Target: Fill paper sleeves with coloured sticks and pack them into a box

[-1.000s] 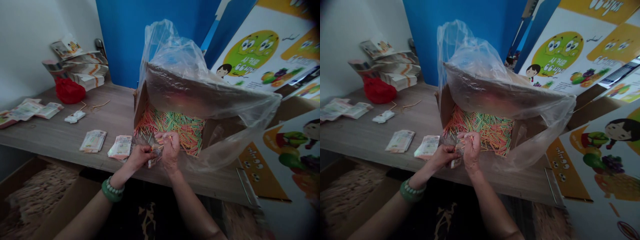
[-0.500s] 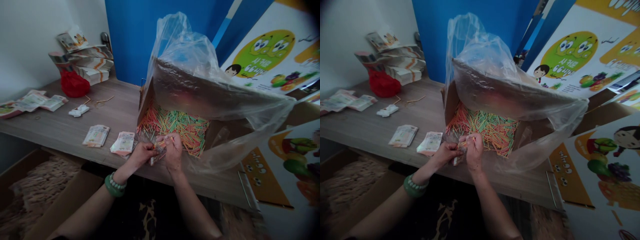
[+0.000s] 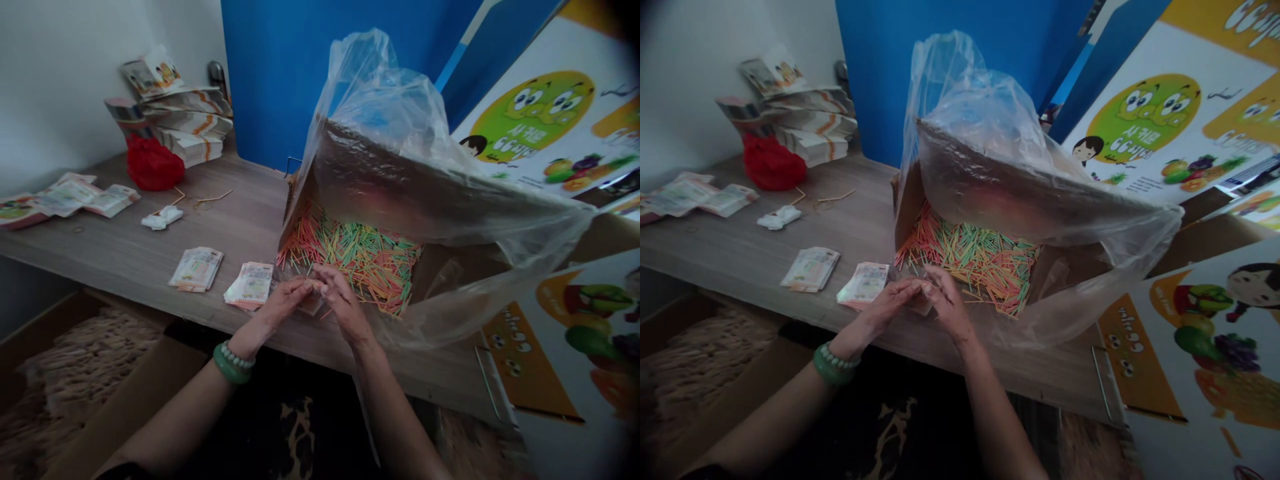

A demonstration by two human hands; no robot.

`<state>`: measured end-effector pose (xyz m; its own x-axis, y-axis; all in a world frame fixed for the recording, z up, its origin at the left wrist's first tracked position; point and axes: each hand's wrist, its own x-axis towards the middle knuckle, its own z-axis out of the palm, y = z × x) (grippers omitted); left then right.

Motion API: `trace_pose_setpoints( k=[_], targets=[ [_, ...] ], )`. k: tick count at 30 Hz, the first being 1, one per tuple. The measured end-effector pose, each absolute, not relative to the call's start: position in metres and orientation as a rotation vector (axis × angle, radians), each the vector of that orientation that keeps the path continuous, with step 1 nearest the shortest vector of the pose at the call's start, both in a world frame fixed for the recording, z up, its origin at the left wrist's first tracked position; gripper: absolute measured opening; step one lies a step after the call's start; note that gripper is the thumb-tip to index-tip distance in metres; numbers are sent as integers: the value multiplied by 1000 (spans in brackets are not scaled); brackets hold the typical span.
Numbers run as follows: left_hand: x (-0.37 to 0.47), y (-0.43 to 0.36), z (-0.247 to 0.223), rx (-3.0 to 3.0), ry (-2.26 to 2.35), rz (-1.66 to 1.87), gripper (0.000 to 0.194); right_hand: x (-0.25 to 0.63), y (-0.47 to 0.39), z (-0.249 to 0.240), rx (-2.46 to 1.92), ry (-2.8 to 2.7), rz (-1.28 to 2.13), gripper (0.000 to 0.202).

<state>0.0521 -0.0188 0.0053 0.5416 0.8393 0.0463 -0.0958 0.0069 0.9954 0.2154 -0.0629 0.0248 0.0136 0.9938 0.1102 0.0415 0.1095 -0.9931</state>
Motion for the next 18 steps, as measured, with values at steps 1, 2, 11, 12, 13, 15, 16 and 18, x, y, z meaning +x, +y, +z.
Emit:
trace_pose_setpoints(
  k=[1,2,11,12,13,15,16,18],
  targets=[
    [50,-18,4,1340,700,844,45,219,-64,21,-1172,-1241,1077,40],
    [49,-18,4,1315,693,850,44,222,-64,17,-1206,-1214,1062,43],
    [52,-32,15,1140,726,871,31,206,-69,4,-1413,-1227,1076,20],
    [48,-33,20,1121,753,890,27,202,-70,5,-1383,-1257,1101,19],
    [42,-34,26,1113,782,912,23,198,-71,6,-1358,-1292,1130,18],
    [22,-29,35,1118,857,952,15,192,-72,6,-1343,-1349,1180,16],
    [8,-24,38,1131,915,976,13,190,-72,5,-1362,-1369,1193,15],
    [-25,-6,38,1197,1107,1034,12,184,-69,0,-1448,-1400,1169,12]
  ],
)
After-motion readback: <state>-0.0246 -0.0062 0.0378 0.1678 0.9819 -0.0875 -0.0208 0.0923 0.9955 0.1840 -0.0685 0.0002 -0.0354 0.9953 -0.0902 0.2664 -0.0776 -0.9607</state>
